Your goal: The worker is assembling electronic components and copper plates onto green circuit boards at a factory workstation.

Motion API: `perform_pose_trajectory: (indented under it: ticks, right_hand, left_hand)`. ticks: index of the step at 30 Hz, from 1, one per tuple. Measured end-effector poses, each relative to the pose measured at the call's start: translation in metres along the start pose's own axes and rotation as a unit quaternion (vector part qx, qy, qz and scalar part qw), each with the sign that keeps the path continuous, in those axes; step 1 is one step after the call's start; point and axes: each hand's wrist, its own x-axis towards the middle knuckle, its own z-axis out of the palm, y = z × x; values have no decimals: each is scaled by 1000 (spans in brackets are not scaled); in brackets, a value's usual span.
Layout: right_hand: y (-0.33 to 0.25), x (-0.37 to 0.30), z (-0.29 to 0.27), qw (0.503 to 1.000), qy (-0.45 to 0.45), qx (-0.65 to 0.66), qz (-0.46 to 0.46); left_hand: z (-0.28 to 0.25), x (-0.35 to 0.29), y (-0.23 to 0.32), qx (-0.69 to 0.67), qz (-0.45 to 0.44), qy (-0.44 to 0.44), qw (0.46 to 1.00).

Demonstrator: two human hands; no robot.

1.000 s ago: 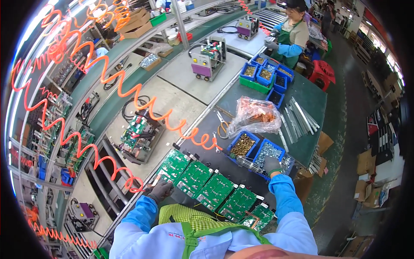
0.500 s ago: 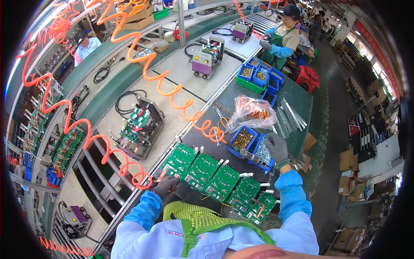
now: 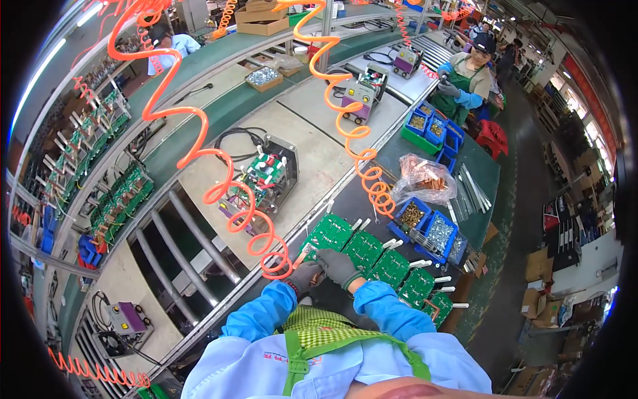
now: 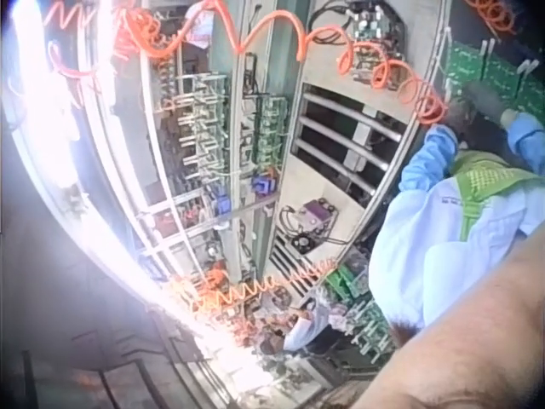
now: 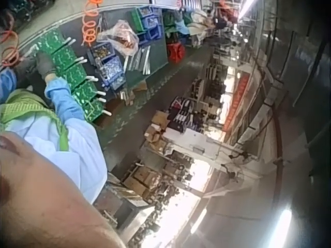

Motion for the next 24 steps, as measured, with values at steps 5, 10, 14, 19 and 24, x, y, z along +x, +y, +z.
perform_pose_trajectory:
  ticks: [5,10,14,19,24]
  right_hand:
    - [-2,-1,-2,999,-5,-31,10]
    - [10,-4,10,999,21,-41,13]
    - [5,0,1,997,7,-15,75]
    - [3,7,-5,997,-12,31,77]
    - [6,9,-3,994,-16,47,100]
  left_hand:
    - [-21,-2,-3,544,476,-19,690]
    - [-12,-3,-2,173,137,-55,974]
    - [-12,2,-2,-67,-42,-29,996]
    - [-4,-7,6,-74,-34,-11,997]
    - [-7,-11,9,-93,-50,-20,994]
